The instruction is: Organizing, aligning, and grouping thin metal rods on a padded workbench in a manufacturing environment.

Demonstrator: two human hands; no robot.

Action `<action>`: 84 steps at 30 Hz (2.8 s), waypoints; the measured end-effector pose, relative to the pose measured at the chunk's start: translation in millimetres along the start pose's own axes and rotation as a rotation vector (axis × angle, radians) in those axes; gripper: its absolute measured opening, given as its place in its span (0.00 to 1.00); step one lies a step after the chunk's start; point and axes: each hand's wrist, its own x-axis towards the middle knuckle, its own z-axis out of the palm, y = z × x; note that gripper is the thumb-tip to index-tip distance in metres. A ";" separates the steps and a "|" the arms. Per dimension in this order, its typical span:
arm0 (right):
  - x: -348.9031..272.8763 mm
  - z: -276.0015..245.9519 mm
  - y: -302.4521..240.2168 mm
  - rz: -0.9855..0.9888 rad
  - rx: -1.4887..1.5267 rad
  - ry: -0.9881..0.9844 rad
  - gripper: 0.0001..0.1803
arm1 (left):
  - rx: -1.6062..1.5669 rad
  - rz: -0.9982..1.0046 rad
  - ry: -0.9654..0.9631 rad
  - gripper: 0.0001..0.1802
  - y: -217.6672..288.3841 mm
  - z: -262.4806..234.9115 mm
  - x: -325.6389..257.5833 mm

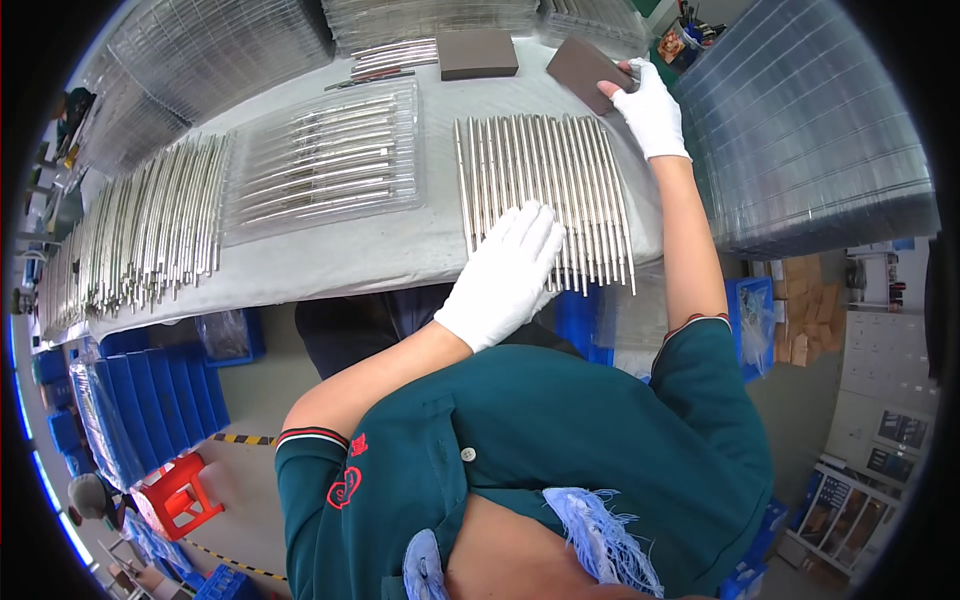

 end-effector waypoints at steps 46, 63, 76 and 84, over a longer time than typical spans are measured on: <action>-83.6 -62.6 -45.3 0.067 0.772 -0.627 0.25 | -0.241 0.052 0.073 0.28 3.4 -18.2 -1.8; -22.7 -29.7 8.1 -0.042 0.538 -0.109 0.31 | -0.238 0.061 0.006 0.32 3.4 -15.2 1.4; -80.3 -53.3 -28.5 -0.506 0.005 -0.188 0.40 | -0.205 0.004 -0.107 0.38 6.3 -20.7 5.6; -41.0 -29.5 -0.8 -0.039 0.146 0.072 0.35 | -0.161 0.110 -0.066 0.39 20.2 -6.1 24.6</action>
